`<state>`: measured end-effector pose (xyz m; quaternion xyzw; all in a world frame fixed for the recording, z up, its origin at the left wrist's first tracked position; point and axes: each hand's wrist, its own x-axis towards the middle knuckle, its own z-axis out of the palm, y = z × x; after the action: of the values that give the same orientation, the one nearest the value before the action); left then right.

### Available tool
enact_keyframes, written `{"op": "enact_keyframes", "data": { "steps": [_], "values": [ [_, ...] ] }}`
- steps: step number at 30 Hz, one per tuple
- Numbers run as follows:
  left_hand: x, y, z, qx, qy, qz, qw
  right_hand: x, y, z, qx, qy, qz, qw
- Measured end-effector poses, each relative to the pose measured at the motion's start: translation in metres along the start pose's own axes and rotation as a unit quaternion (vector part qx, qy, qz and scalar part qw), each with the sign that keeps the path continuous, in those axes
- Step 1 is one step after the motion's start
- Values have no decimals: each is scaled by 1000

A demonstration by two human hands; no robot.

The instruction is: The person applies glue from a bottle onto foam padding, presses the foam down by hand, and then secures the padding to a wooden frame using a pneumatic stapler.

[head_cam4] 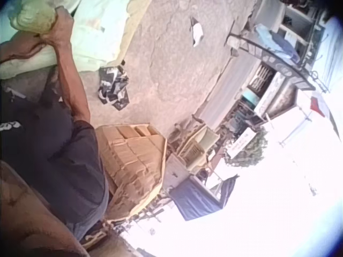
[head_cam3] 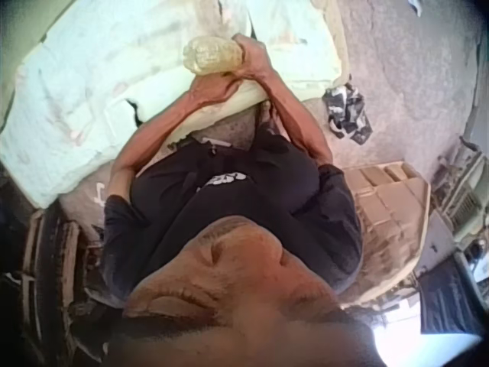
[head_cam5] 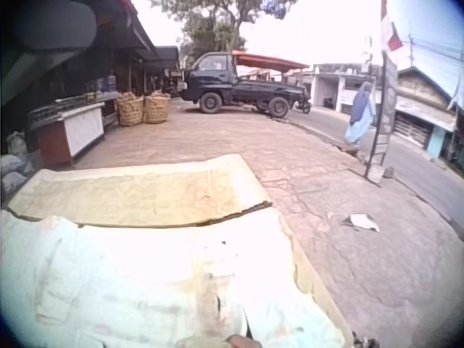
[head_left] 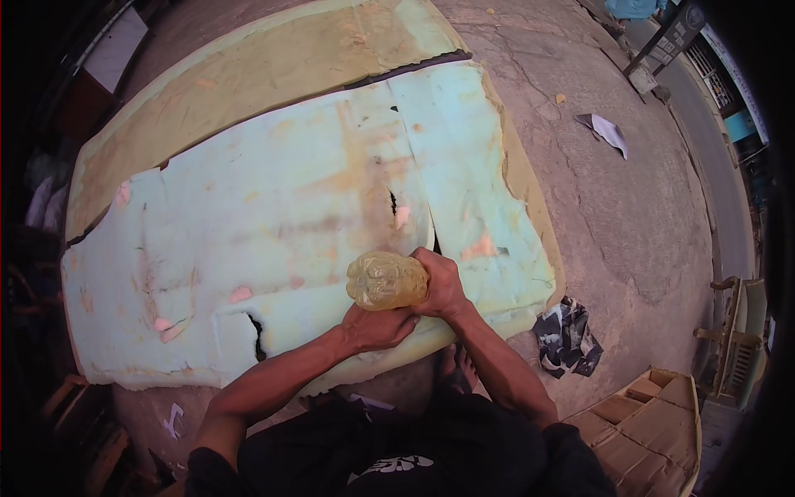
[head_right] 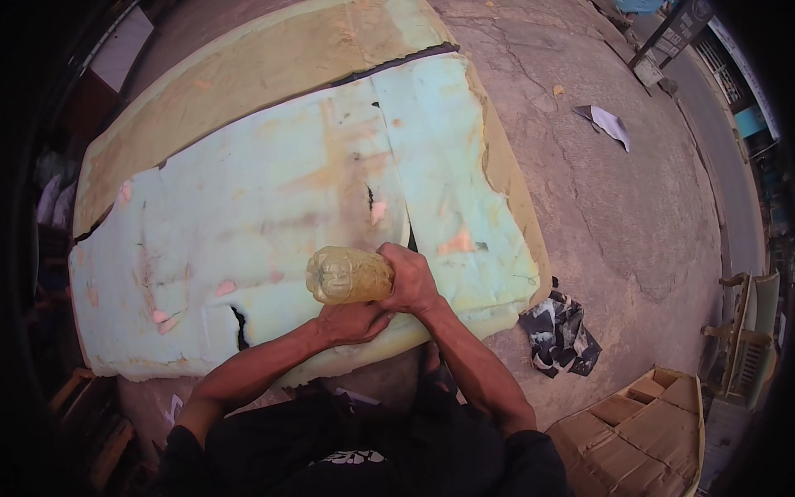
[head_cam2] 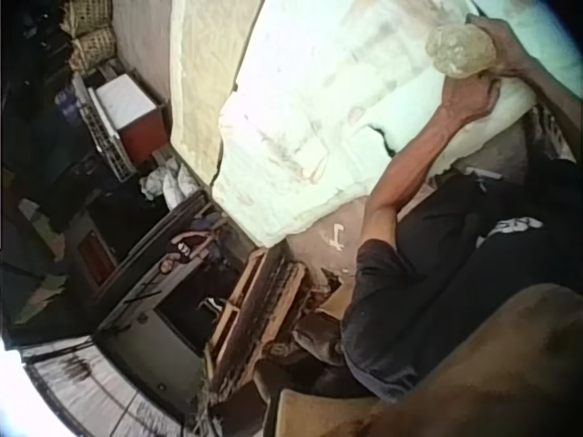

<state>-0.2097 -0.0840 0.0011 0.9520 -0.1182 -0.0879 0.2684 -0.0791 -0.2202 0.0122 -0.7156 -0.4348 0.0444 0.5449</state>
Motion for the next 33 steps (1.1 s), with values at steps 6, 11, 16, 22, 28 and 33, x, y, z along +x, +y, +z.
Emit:
{"op": "enact_keyframes", "data": {
  "steps": [6, 11, 16, 22, 28, 33],
  "values": [
    [10, 3, -13, -4, 143, 78, 987, 3, -32, -65, 337, 271, 206, 878],
    [43, 6, -11, -80, 32, 53, 995, 14, -65, -102, 451, 339, 126, 816],
    [57, 4, 3, 69, 145, 94, 982, 2, -66, -113, 454, 371, 143, 798],
    [58, -3, -5, 103, 90, 55, 989, -6, -67, -126, 445, 401, 160, 785],
    [74, -16, -22, -38, 136, 32, 989, -4, -71, -121, 450, 383, 165, 789],
    [88, -19, -8, 119, 88, -16, 989, -4, -64, -111, 456, 376, 185, 785]
  ]
}}
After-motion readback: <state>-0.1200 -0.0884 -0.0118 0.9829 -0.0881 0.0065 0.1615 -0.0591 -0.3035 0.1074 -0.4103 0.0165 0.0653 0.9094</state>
